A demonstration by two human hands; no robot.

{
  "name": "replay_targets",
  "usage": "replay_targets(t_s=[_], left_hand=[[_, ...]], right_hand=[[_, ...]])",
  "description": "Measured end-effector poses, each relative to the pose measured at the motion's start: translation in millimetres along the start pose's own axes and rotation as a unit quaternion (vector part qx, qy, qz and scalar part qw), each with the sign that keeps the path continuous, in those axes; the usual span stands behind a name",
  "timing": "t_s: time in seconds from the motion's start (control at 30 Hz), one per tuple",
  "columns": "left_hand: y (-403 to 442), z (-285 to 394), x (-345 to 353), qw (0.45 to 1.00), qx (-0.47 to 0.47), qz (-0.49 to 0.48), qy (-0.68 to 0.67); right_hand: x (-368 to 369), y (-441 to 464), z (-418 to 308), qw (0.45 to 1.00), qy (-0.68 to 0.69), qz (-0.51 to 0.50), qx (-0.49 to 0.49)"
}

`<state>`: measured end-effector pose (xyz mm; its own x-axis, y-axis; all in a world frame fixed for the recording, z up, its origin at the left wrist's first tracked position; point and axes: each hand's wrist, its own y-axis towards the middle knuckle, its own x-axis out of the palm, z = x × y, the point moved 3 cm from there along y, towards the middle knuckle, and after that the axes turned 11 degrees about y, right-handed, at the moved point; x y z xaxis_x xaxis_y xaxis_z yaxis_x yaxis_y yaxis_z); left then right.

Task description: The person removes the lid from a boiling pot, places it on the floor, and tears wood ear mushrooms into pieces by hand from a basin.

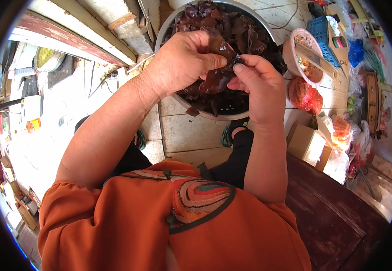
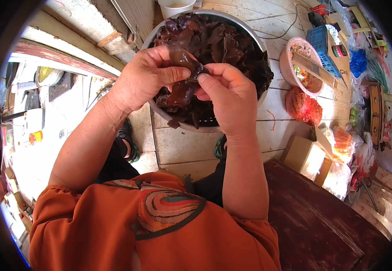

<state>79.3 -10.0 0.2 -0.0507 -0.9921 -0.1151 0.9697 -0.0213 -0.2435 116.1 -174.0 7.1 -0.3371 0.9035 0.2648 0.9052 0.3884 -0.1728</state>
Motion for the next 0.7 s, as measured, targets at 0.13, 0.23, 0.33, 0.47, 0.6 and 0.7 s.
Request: replay_targets(t_s=[0.13, 0.23, 0.33, 0.47, 0.6, 0.7], left_hand=[[2, -3, -3, 1.000, -0.003, 0.005, 0.012], [2, -4, -3, 1.000, -0.004, -0.004, 0.004], [1, -3, -3, 1.000, -0.008, -0.003, 0.000], [1, -3, -3, 1.000, -0.012, -0.006, -0.018], [1, -4, -1, 1.000, -0.014, -0.012, -0.010], [1, -4, 1, 1.000, -0.008, -0.011, -0.025]], right_hand=[[-3, 1, 3, 0.998, 0.046, -0.006, 0.043], [-2, 0, 2, 0.998, 0.042, -0.011, 0.048], [-2, 0, 2, 0.996, 0.061, -0.010, 0.060], [-1, 2, 5, 0.997, 0.045, -0.018, 0.056], [1, 3, 9, 0.997, 0.059, -0.020, 0.047], [1, 4, 11, 0.996, 0.073, -0.020, 0.047]])
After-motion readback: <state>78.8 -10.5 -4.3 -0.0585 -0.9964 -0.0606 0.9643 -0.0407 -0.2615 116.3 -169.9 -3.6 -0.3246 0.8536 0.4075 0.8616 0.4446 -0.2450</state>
